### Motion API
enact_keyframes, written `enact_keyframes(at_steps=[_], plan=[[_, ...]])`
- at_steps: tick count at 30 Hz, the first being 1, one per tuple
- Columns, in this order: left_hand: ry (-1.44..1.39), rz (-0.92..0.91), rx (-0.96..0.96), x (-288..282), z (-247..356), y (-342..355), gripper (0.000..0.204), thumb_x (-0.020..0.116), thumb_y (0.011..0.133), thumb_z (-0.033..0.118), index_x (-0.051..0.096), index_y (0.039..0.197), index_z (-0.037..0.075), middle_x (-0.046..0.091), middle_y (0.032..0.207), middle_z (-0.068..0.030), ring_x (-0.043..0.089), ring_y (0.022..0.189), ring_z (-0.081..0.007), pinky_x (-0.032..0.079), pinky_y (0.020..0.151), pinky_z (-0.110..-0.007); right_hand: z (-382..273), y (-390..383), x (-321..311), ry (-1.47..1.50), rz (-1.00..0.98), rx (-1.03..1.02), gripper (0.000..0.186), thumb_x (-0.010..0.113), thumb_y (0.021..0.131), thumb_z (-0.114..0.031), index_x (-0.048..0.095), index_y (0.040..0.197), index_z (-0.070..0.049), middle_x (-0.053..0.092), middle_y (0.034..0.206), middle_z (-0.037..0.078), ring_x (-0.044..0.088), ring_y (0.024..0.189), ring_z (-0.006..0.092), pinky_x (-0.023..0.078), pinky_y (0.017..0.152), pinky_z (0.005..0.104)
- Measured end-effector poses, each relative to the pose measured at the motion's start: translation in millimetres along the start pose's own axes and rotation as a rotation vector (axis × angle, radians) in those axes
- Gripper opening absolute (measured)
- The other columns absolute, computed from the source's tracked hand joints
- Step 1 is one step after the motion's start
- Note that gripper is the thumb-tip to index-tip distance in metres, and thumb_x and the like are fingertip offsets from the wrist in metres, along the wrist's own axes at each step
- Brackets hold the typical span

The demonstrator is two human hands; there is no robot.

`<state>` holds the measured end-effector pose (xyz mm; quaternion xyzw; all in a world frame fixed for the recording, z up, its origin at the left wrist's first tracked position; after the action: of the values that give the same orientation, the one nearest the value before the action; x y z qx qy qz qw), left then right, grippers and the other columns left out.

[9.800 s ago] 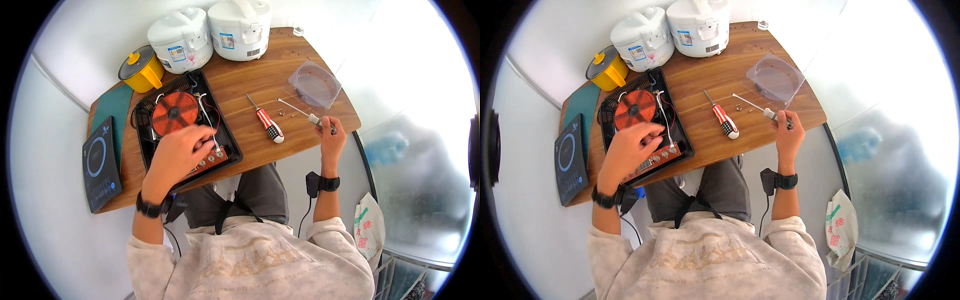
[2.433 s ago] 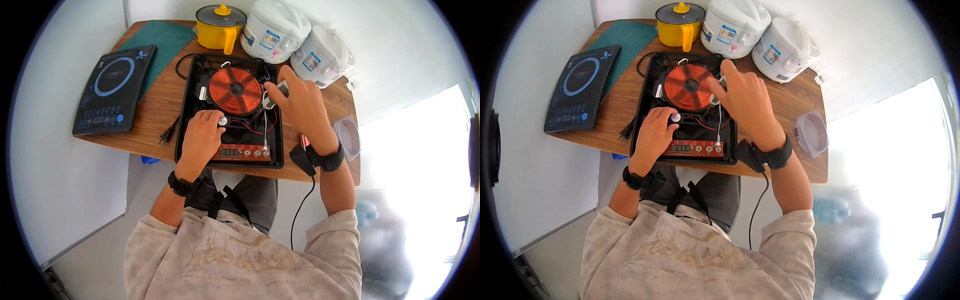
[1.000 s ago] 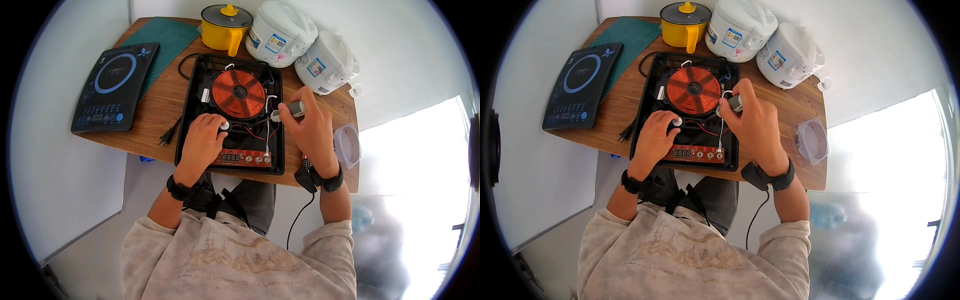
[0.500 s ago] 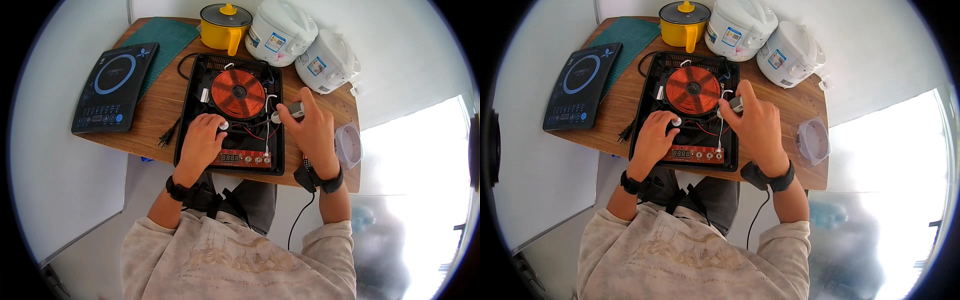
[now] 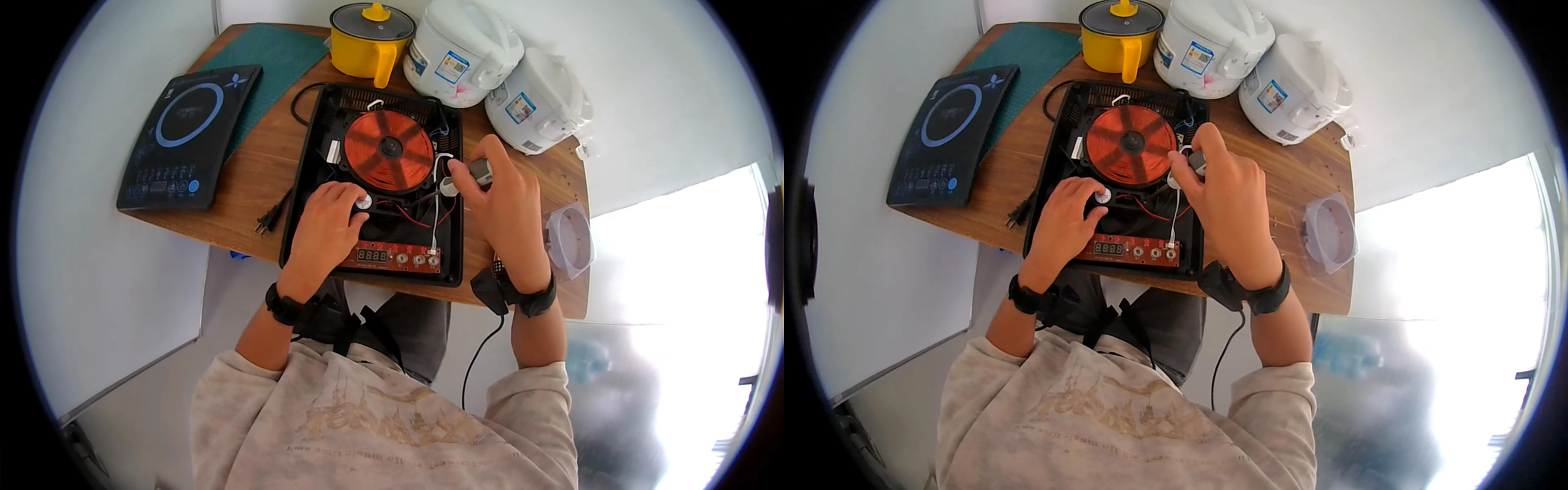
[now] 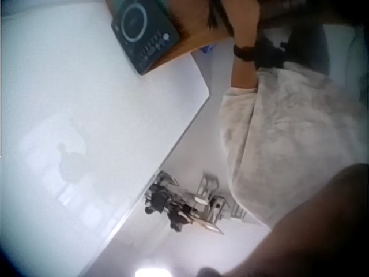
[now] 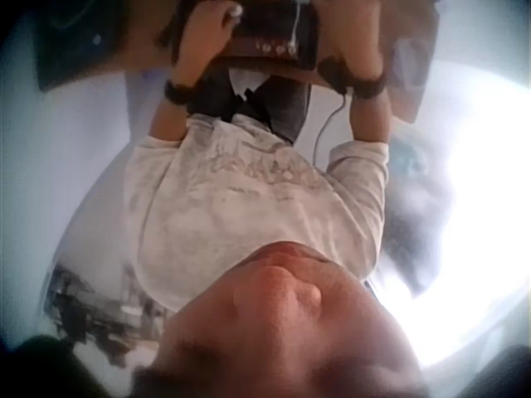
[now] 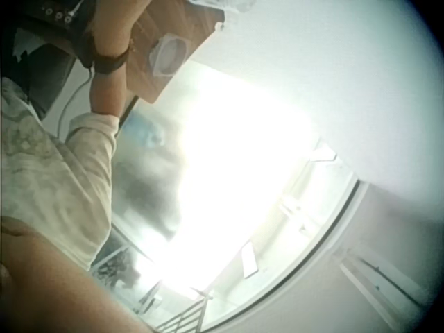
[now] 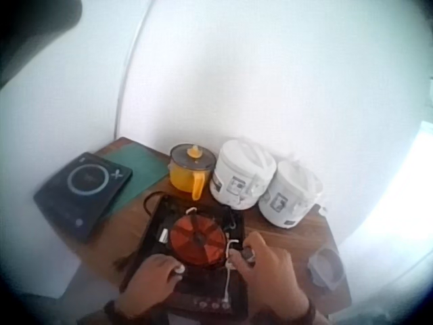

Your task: The person uses a screwdriver to tighten screws on a circuit board attached to a portable gas stove. They repeatedly adjust the board and fan area, then place the screwdriver down.

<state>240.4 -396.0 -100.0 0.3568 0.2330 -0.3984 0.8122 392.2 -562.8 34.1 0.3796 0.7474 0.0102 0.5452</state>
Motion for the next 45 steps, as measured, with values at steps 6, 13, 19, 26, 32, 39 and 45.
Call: enact_keyframes(at_steps=[6, 13, 19, 26, 32, 39, 45], plan=[[0.006, 0.005, 0.002, 0, -1, 0, 0.028, 0.077, 0.081, 0.004, 0.064, 0.105, 0.005, 0.068, 0.107, -0.0098, 0.062, 0.112, -0.0327, 0.050, 0.097, -0.044, -9, 0, -12, 0.177, -0.148, 0.016, 0.028, 0.074, 0.092, -0.014, 0.053, 0.108, -0.005, 0.067, 0.080, 0.015, 0.068, 0.072, 0.0355, 0.052, 0.065, 0.0413], [-0.004, -0.003, -0.001, -2, 3, 2, 0.026, 0.077, 0.082, 0.004, 0.064, 0.105, 0.005, 0.069, 0.106, -0.0105, 0.062, 0.112, -0.0328, 0.050, 0.097, -0.044, -10, 10, -6, 0.296, -0.163, -0.039, 0.025, 0.073, 0.095, -0.018, 0.058, 0.112, -0.007, 0.070, 0.082, 0.013, 0.068, 0.070, 0.0258, 0.052, 0.064, 0.0363], [-0.007, 0.011, 0.004, -2, 3, 1, 0.027, 0.077, 0.081, 0.004, 0.064, 0.104, 0.004, 0.069, 0.106, -0.0107, 0.062, 0.111, -0.0331, 0.050, 0.096, -0.044, -6, 11, -11, -0.245, -0.104, 0.025, 0.028, 0.072, 0.097, -0.026, 0.054, 0.100, -0.005, 0.065, 0.070, 0.015, 0.065, 0.068, 0.0404, 0.048, 0.058, 0.0481], [-0.019, -0.033, -0.023, -1, 0, 0, 0.026, 0.076, 0.085, 0.007, 0.063, 0.108, 0.004, 0.068, 0.112, -0.0117, 0.060, 0.116, -0.0346, 0.050, 0.099, -0.045, -5, 12, -9, 0.100, -0.105, -0.136, 0.032, 0.072, 0.094, -0.018, 0.049, 0.111, -0.004, 0.065, 0.078, 0.020, 0.065, 0.071, 0.0432, 0.048, 0.063, 0.0503], [0.010, 0.026, 0.014, -1, 0, -1, 0.026, 0.077, 0.082, 0.004, 0.064, 0.104, 0.004, 0.069, 0.106, -0.0106, 0.063, 0.110, -0.0327, 0.050, 0.098, -0.045, -12, 16, -12, 0.229, -0.236, -0.062, 0.034, 0.072, 0.094, -0.017, 0.048, 0.114, -0.004, 0.066, 0.080, 0.021, 0.068, 0.076, 0.0434, 0.050, 0.066, 0.0494], [-0.029, 0.027, 0.017, 1, -1, 0, 0.027, 0.078, 0.081, 0.004, 0.063, 0.103, 0.004, 0.069, 0.106, -0.0109, 0.063, 0.111, -0.0333, 0.050, 0.096, -0.046, 7, 24, -8, 0.104, -0.210, -0.024, 0.036, 0.074, 0.093, -0.021, 0.048, 0.112, -0.004, 0.068, 0.077, 0.019, 0.068, 0.074, 0.0432, 0.052, 0.064, 0.0466], [-0.038, 0.010, -0.008, -4, 0, -1, 0.025, 0.076, 0.084, 0.005, 0.063, 0.105, 0.005, 0.068, 0.108, -0.0108, 0.060, 0.114, -0.0339, 0.049, 0.097, -0.045, 0, -25, -27, 0.129, -0.172, 0.173, 0.032, 0.077, 0.090, -0.020, 0.054, 0.105, -0.004, 0.072, 0.081, 0.017, 0.072, 0.076, 0.0356, 0.055, 0.069, 0.0402]])
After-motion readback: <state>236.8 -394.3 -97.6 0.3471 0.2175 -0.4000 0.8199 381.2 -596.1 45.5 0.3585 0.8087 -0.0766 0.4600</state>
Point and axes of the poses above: each hand's wrist, its own y-axis towards the middle knuckle, its own x-axis out of the palm, z = x × y, the point moved 1 cm from there along y, towards the middle knuckle
